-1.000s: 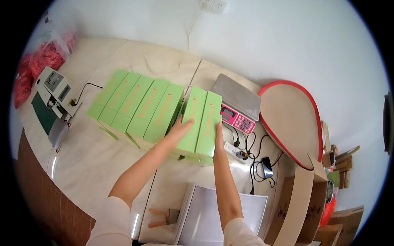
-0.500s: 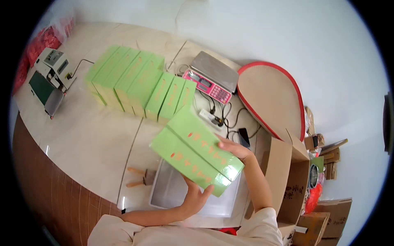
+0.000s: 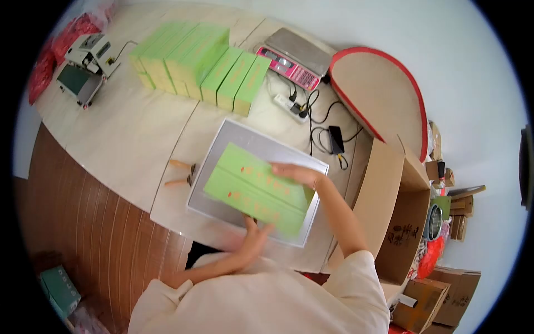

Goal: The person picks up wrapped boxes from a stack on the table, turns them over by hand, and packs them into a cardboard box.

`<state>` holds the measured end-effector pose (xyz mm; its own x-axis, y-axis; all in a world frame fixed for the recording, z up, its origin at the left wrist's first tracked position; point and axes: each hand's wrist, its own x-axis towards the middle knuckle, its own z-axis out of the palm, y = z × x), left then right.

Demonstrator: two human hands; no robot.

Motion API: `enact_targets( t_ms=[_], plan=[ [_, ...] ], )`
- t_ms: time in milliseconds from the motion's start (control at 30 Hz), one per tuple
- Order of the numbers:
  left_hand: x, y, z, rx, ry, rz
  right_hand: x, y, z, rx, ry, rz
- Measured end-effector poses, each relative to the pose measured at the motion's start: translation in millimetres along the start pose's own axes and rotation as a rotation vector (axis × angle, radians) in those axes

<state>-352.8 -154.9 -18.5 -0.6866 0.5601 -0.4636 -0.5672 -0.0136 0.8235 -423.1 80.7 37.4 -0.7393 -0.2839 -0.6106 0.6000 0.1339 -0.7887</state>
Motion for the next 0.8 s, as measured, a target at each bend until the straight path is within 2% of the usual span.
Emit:
enact_targets(
  t_ms=[67, 100, 200, 233, 267, 300, 367, 433, 500, 567, 600, 667, 800],
  plan=[
    [6, 31, -13, 0.017, 0.148, -0.049, 2, 5, -10, 0.133, 0.093, -0.139],
    [10, 37, -25, 0.058, 0.241, 0.056, -1, 4, -15, 0.168, 0.156, -0.228],
    [22, 61, -74, 0.159, 0.458, 0.313, -31, 4, -13, 0.24, 0.58, -0.458],
    [24, 79, -85, 0.197, 0.427, 0.4, -41, 13, -10, 0.252, 0.598, -0.463],
    [26, 95, -94, 0.234, 0.394, 0.489, -52, 24, -5, 0.329, 0.724, -0.499],
    [36, 103, -101, 0.243, 0.378, 0.491, -59, 35, 1, 0.405, 0.848, -0.533],
    [58, 115, -114, 0.343, 0.241, 0.397, -65, 60, 25, 0.491, 0.934, -0.529],
    [80, 123, -119, 0.434, 0.109, 0.31, -57, 95, 52, 0.456, 1.128, -0.528],
    [87, 130, -112, 0.488, 0.023, 0.273, -46, 113, 79, 0.513, 1.165, -0.51],
    [92, 139, -100, 0.512, -0.201, 0.103, -46, 108, 101, 0.517, 1.142, -0.471],
    [99, 137, -101, 0.52, -0.216, 0.114, -45, 106, 106, 0.569, 1.105, -0.487],
    [117, 120, -117, 0.506, -0.207, -0.061, -42, 101, 114, 0.643, 1.042, -0.507],
    [125, 103, -131, 0.423, -0.273, 0.0, -37, 103, 114, 0.605, 1.066, -0.478]
  ],
)
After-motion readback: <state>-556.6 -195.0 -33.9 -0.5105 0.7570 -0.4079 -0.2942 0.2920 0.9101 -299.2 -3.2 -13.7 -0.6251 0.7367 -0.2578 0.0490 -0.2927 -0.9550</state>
